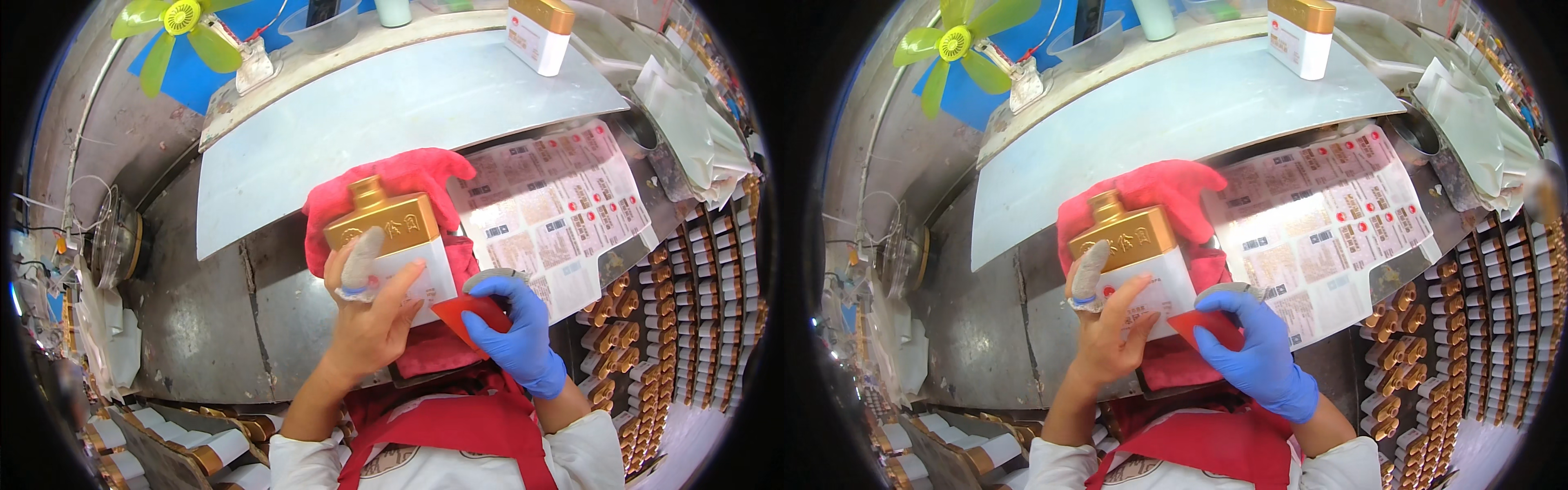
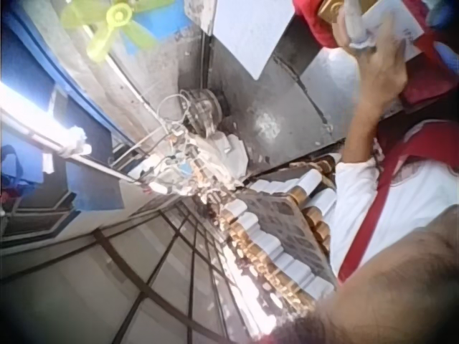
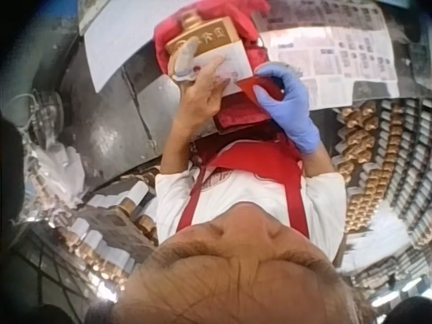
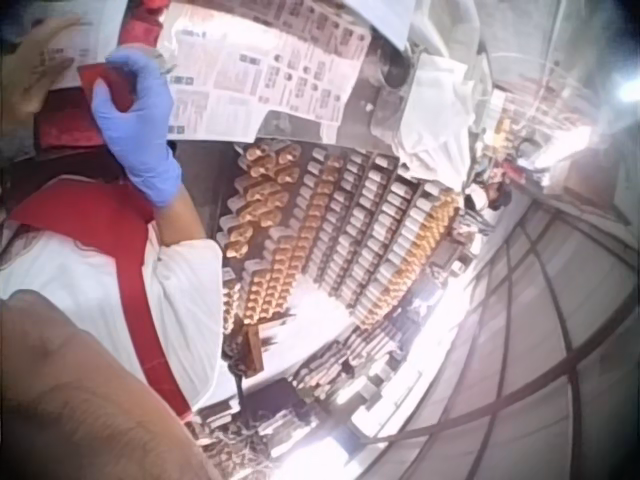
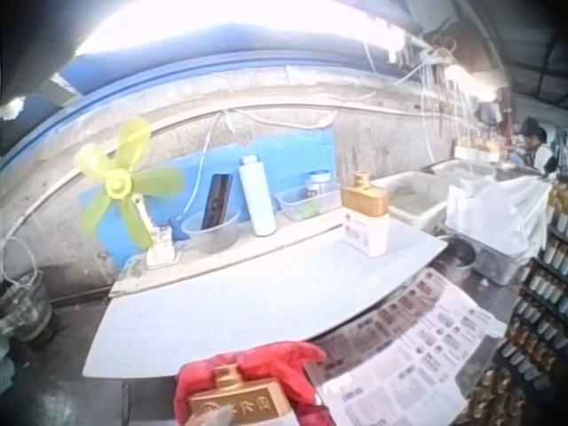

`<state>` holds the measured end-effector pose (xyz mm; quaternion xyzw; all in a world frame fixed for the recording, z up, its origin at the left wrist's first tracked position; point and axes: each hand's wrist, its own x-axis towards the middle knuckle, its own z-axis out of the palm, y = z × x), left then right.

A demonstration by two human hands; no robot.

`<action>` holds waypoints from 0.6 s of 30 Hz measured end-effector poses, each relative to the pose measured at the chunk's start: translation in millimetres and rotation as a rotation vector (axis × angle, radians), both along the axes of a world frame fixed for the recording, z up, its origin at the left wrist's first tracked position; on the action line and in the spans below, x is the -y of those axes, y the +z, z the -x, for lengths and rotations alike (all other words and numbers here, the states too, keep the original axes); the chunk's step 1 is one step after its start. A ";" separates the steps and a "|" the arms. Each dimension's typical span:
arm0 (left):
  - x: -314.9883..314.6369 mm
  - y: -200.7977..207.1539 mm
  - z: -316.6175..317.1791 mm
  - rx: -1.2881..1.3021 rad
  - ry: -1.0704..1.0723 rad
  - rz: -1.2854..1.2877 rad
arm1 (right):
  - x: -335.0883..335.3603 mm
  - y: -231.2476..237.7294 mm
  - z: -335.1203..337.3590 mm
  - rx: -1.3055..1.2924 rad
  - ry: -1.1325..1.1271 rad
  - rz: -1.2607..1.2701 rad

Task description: The person applies adhesive labels to the sides of gold and white bottles. They peel labels from a sheet, align them on the bottle, and smooth them down with their gloved hands. The person handles the bottles one at a time, rotating them to apply labels to different sides.

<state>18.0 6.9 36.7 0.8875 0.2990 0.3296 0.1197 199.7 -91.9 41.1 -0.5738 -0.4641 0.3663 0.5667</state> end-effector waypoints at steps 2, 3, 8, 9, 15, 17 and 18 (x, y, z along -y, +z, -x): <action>6.2 -2.2 0.1 0.033 0.050 0.045 | 2.3 1.4 -1.8 -0.034 -0.046 0.015; 9.0 -3.4 -0.2 0.050 0.076 0.068 | 2.6 -0.5 -4.8 0.005 -0.073 -0.002; 14.4 -8.4 -4.8 0.137 0.137 0.115 | -1.2 -0.3 0.4 0.004 0.047 -0.009; 15.0 -8.4 -6.6 0.155 0.157 0.119 | -1.4 -3.3 1.8 -0.021 0.052 0.000; 15.0 -8.3 -17.1 0.127 0.217 0.059 | -3.2 -15.1 1.2 -0.155 0.049 -0.030; 14.7 -9.3 -17.8 0.129 0.219 0.059 | -1.9 -16.5 0.4 -0.173 0.043 -0.019; 14.5 -8.1 -17.7 0.130 0.222 0.059 | -1.0 -16.2 -1.6 -0.168 0.038 -0.013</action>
